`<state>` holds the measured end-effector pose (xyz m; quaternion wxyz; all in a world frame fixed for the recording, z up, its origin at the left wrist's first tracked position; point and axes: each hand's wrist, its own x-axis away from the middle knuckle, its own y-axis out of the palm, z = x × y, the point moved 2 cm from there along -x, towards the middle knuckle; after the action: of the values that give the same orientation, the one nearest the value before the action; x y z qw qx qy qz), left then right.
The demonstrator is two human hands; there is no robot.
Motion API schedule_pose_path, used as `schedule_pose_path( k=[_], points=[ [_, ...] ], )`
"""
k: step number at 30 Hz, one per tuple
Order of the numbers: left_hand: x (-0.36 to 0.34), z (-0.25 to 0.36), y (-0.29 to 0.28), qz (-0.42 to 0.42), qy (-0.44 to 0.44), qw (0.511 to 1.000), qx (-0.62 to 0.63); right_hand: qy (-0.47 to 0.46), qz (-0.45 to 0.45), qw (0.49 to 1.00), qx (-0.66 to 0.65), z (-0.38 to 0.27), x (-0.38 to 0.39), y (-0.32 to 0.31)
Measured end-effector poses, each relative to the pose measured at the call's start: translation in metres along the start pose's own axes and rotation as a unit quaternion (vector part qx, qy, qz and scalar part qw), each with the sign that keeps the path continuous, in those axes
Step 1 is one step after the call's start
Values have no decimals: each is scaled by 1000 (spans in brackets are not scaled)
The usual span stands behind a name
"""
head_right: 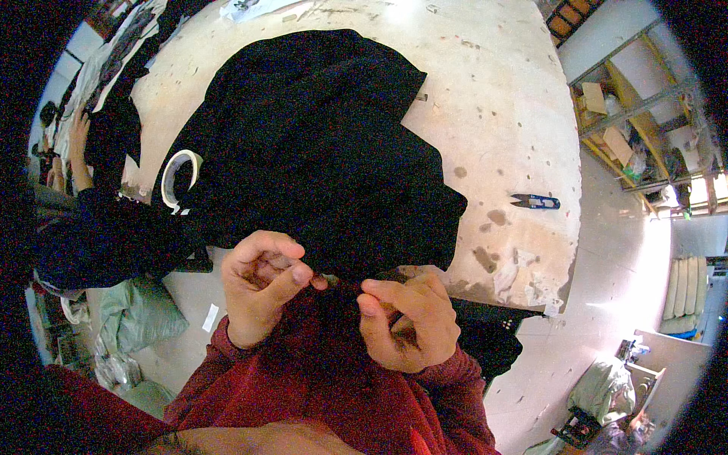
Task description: The person repairs a black garment by cutting loose threads with a small blade and applying small pieces of white tape to the fabric. They repeatedly lift and fold the garment to access different areas, then place the tape pieces on the surface and press them onto the fabric.
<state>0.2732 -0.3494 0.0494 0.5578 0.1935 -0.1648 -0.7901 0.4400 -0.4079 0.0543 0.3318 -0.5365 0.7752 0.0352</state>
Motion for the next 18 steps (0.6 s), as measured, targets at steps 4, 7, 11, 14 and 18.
schedule_pose_path(
  k=[4, 7, 11, 14, 18],
  points=[
    [1, 0, 1, -9, -28, 1000, 3, -1, -53, 998, 40, -7, -10, 0],
    [3, -1, 4, -32, -38, 998, -40, 18, -70, 996, 52, -9, -15, 5],
    [3, -5, 8, -38, -54, 997, -28, 92, -77, 993, -3, -4, -16, 14],
    [1, -10, 5, -59, -135, 986, 80, 155, -60, 983, -80, 2, -13, 15],
    [-4, -14, -3, -53, -189, 972, 133, 71, -29, 995, -63, 3, -14, 6]
  ],
)
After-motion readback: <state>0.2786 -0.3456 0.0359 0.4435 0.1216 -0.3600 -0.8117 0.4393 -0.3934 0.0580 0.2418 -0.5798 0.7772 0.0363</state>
